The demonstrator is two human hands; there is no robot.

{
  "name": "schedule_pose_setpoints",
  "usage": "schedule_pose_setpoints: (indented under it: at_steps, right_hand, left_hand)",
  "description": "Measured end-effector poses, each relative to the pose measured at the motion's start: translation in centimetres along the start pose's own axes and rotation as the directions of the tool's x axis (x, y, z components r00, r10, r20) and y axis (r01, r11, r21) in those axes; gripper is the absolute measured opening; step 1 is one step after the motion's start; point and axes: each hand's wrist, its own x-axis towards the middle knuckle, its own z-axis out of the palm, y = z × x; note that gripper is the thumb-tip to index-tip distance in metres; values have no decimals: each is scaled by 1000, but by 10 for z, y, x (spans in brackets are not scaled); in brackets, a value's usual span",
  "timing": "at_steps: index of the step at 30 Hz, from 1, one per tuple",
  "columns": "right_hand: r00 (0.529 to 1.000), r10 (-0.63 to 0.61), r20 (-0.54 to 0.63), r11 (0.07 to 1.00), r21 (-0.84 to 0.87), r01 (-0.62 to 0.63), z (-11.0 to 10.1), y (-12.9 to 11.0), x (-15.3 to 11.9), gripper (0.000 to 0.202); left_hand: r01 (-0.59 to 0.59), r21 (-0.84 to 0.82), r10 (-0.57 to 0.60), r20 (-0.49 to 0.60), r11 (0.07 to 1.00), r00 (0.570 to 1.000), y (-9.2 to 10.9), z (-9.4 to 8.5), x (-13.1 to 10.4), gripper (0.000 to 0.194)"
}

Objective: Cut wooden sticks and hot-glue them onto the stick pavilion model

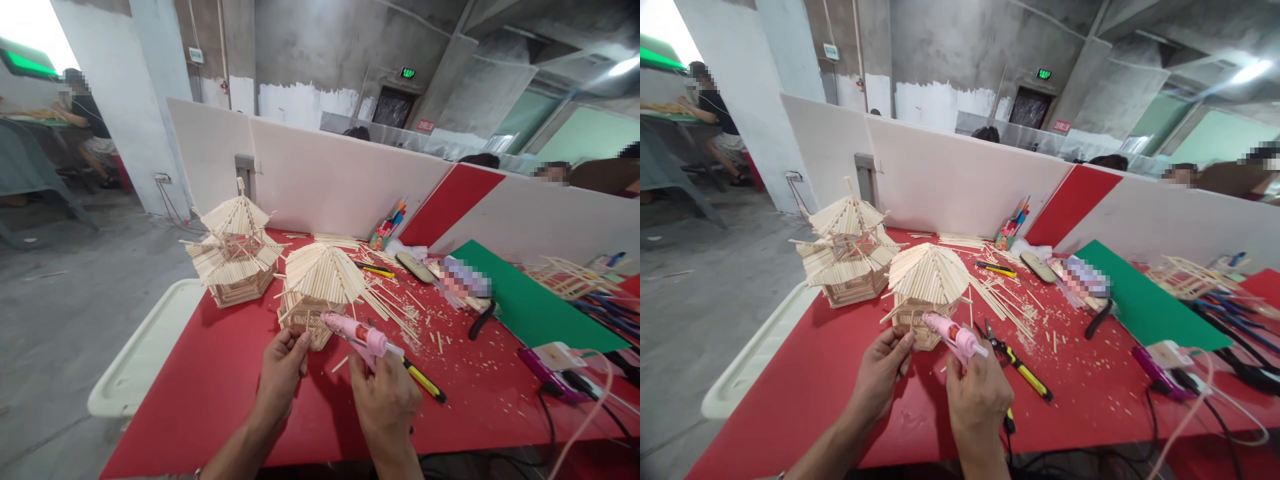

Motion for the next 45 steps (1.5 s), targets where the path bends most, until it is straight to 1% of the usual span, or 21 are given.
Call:
schedule_pose_setpoints:
  at_steps: [7, 12, 16, 22, 26, 33, 39, 45]
  right_hand:
    - [1000, 8, 12, 1000, 13, -8, 1, 0, -2, 23]
    - [999, 28, 31, 1000, 13, -29, 1, 0, -1, 24]
    - [999, 28, 18, 1000, 13, -28, 1, 1, -1, 26]
    - [999, 32, 7, 999, 42, -32, -1, 3, 0, 20]
    - [998, 68, 12, 997, 46, -68, -2, 4, 2, 22]
    - [998, 68, 3, 997, 41, -68, -3, 2, 5, 21]
    - [997, 74, -1, 996, 42, -74, -2, 0, 6, 24]
    - [997, 77, -23, 996, 42, -76, 0, -1, 9, 19]
  left_hand:
    - [-1, -13, 1, -17, 1000, 1000, 1, 2, 0, 27]
    - [-17, -10, 17, -2, 1000, 1000, 3, 6, 0, 28]
    - [-33, -4, 33, 13, 999, 999, 3, 8, 1, 29]
    - [3, -36, -3, 11, 999, 1000, 6, 12, 4, 31]
    - [32, -64, -32, 3, 997, 999, 11, 17, 6, 33]
    - [75, -94, -78, -27, 993, 997, 17, 20, 5, 35]
    - [100, -82, -104, -46, 992, 993, 22, 21, 4, 35]
    - [108, -76, -111, -34, 991, 993, 21, 21, 5, 34]
